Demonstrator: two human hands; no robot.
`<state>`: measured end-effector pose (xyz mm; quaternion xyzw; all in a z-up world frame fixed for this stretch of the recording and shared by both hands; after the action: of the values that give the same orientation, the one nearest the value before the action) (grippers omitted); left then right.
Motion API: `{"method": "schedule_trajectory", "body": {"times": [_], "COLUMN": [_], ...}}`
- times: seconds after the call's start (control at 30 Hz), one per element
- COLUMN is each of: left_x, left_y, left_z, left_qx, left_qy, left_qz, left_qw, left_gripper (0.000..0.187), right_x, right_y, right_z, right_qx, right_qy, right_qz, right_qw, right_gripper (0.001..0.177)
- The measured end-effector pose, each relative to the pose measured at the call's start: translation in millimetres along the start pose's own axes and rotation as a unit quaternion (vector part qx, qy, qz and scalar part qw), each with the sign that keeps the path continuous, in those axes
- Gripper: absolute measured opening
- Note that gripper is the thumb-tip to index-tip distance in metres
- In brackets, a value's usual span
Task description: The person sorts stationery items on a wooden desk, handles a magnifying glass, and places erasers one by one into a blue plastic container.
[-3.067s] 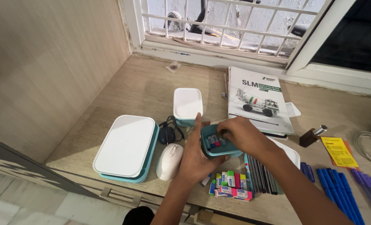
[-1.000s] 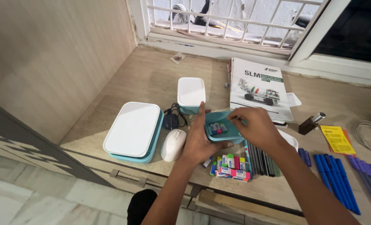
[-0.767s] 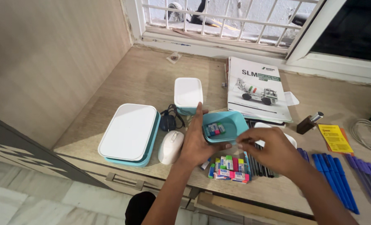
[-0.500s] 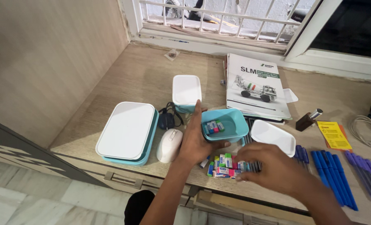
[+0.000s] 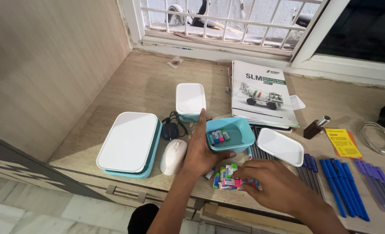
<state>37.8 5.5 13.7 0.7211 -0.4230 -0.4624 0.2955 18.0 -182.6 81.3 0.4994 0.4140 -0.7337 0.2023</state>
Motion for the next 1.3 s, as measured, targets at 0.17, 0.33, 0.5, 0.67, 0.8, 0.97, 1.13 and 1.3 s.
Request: {"method": "schedule_trajectory", "body": {"times": [0.17, 0.33, 0.5, 0.67, 0.8, 0.97, 1.13, 1.3], "left_x": [1.3, 2.7, 2.4, 1.9, 1.1, 0.4, -1.3, -0.7], "left_y": [-2.5, -3.6, -3.5, -2.4, -0.2, 0.6, 1.8, 0.3], "left_z": [-0.3, -0.2, 0.3, -0.9, -1.5, -2.2, -1.7, -0.9], "left_qx": [0.030, 0.025, 0.020, 0.001, -0.005, -0.030, -0.004, -0.008], "left_qy": [0.010, 0.011, 0.003, -0.003, -0.005, -0.009, 0.002, -0.002], "left_qz": [0.006, 0.004, 0.017, 0.006, 0.011, 0.001, 0.005, 0.010], "left_qw": [0.999, 1.000, 1.000, 1.000, 1.000, 0.999, 1.000, 1.000], "left_gripper": [0.149, 0.150, 0.150, 0.153, 0.152, 0.152, 0.149, 0.148], "right_x": [-6.9, -14.6, -24.5, -32.3, -29.1, -30.6, -39.9, -46.6], "right_y": [-2.2, -6.2, -7.9, -7.9, -1.5, 10.0, 25.3, 35.2], "right_z": [0.5, 0.5, 1.6, 2.0, 0.0, -7.3, -33.5, -70.7], "right_qx": [0.078, 0.026, 0.036, -0.018, -0.015, 0.024, 0.017, 0.040], "right_qy": [0.004, 0.043, 0.065, 0.094, 0.108, 0.145, 0.157, 0.122], "right_qz": [-0.008, -0.022, -0.065, -0.097, -0.112, -0.109, -0.170, -0.051], "right_qw": [0.997, 0.998, 0.995, 0.991, 0.988, 0.983, 0.973, 0.990], "right_gripper": [0.034, 0.036, 0.028, 0.026, 0.018, 0.022, 0.038, 0.045]}}
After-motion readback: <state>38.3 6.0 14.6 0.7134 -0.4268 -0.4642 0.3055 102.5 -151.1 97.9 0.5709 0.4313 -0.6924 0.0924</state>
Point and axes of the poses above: each hand's wrist, its own z-axis away from the middle knuckle, its own x-axis out of the palm, y = z × x, the point moved 4 cm from there along -z, towards the middle knuckle, and after that the axes turned 10 degrees about -y, right-handed, at the moved point
